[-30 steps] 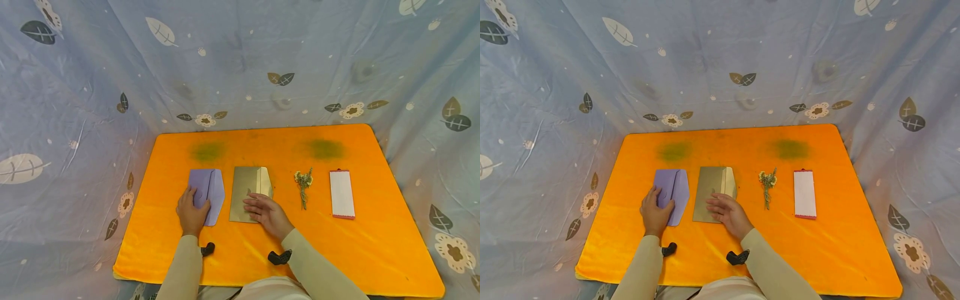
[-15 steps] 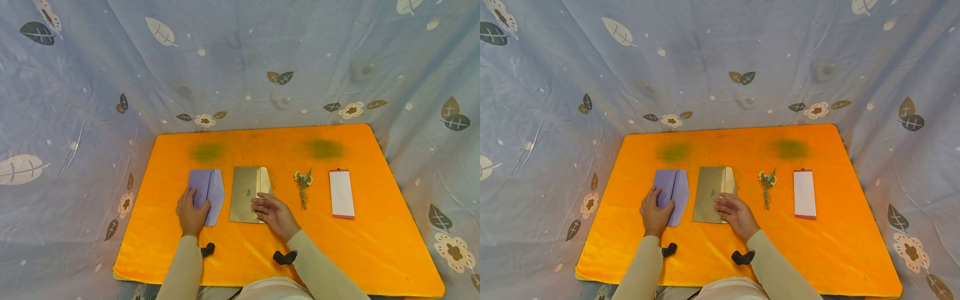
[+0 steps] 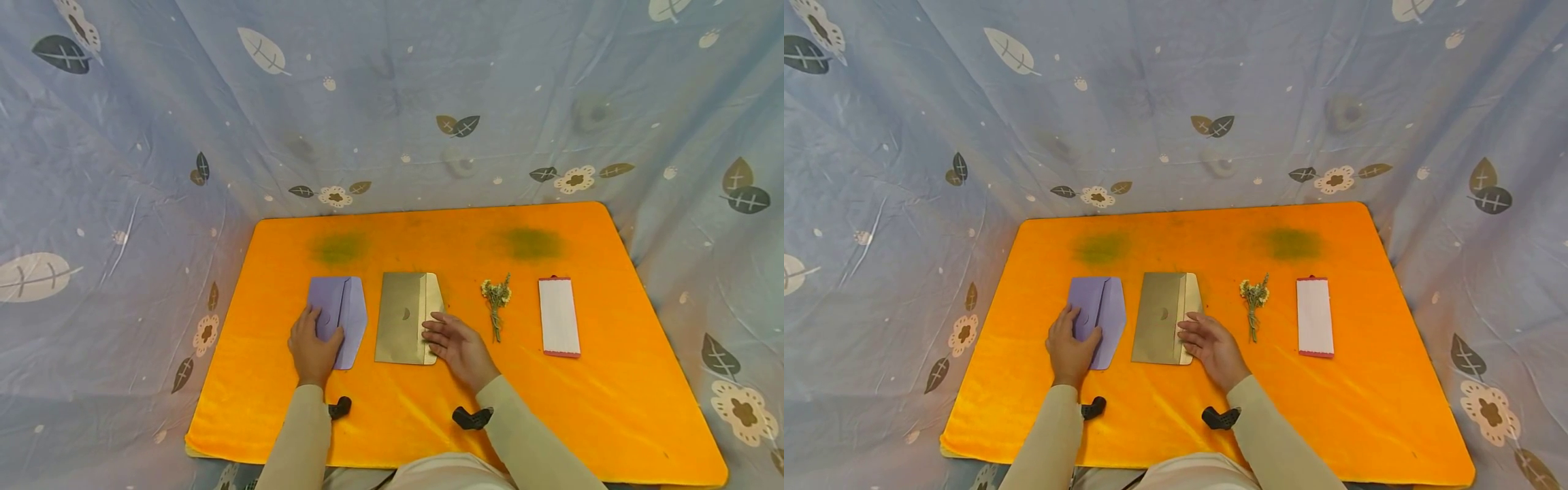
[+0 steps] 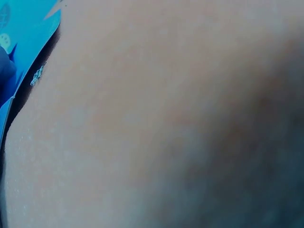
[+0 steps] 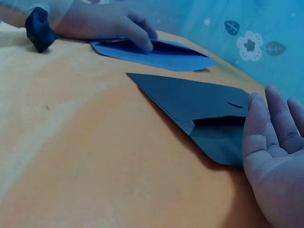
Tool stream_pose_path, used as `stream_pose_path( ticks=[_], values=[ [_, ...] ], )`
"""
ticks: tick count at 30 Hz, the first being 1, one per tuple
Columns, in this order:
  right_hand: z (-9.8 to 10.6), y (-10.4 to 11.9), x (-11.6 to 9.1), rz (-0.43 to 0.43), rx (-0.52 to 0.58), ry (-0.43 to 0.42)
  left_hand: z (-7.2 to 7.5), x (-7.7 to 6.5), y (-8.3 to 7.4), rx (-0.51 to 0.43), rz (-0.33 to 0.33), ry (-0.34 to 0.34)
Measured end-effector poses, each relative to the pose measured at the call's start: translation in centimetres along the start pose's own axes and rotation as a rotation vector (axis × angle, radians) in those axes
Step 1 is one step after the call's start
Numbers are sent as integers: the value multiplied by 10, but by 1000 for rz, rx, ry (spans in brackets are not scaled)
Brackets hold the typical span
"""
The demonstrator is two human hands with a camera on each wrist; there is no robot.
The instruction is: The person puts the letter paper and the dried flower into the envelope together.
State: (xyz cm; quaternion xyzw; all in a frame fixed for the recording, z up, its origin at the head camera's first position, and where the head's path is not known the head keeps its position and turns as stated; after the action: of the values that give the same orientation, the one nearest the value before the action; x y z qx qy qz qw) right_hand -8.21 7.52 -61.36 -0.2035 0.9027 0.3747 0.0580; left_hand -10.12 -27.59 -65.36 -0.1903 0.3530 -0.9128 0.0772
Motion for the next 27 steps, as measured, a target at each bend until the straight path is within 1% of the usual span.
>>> stream_pose_path(
  ticks=[5,11,16,23,27],
  values=[
    [4,3,0,25,3,-24,-1,0,2,1,9,5],
    [7,8,0,36,29,-21,-1,0,2,1,4,0],
    [12,12,0,50,21,-24,0,0,1,1,11,4],
    [17,19,0,91,-21,-105,0,0,0,-4,18,9],
    [17,25,1,105,-6,-151,-1,0,1,-9,15,5]
  ],
)
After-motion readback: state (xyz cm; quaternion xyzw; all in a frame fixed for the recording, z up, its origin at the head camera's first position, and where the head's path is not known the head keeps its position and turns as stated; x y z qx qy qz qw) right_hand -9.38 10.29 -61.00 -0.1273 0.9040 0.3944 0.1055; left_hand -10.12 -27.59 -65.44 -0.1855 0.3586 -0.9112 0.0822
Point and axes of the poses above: each hand's wrist, its own x-axis towards the middle knuckle, its own z-axis out of the back of the hand, y = z × x, the point moved 1 cm from there along x, towards the middle knuckle, and after that the axes turned 1 degree about -y, right-handed, at the moved point
